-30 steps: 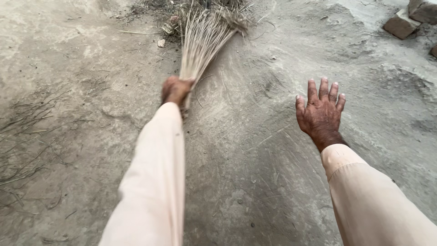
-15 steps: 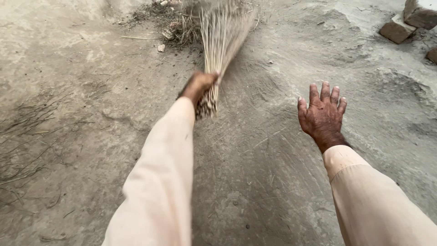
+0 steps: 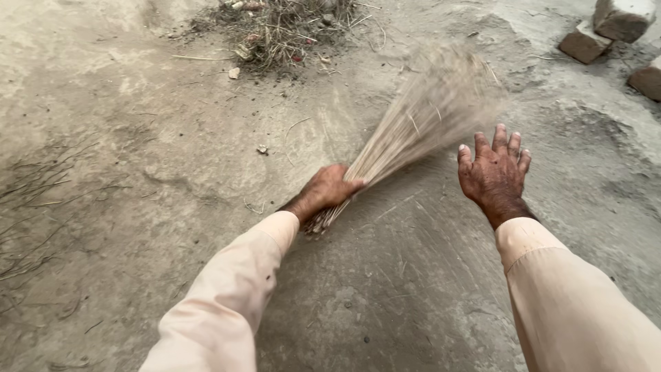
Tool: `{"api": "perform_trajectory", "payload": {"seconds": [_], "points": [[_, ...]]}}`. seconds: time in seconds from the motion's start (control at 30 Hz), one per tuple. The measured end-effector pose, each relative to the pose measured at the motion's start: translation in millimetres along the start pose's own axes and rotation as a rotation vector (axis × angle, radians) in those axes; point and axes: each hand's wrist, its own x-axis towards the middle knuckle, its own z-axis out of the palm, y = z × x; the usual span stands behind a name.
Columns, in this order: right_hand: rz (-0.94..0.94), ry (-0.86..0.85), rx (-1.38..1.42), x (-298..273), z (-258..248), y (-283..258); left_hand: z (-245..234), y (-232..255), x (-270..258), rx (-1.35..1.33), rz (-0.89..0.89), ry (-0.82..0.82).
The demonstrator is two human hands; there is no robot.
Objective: The person sweeps debris and dry grass into a pile on a concrete surface using a handheld broom made of sticks.
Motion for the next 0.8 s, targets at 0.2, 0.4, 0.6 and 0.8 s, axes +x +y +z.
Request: {"api": "perform_trajectory", "payload": {"seconds": [0.2,0.4,0.6,0.8], "points": [[0.05,-0.014,-0.026,-3.6,-0.1,7.6,-7.3,-55.6,7.2,0.376,0.067,0.179],[0.032,0.001,0.01,-11.2,0.6,12.6,-71.1,-57.8,-0.2,0.167,-0.275,0.541],[0.036,-0.015,0.033,-9.1,0.7,-3.0,-107.7,-51.0,-24.2,0.12,-0.146,0.706],[0.036,-0.009,0.064,-12.1,-7.2,-15.5,-121.1,-65.2,-45.7,0.077,-0.098,0.609]]}}
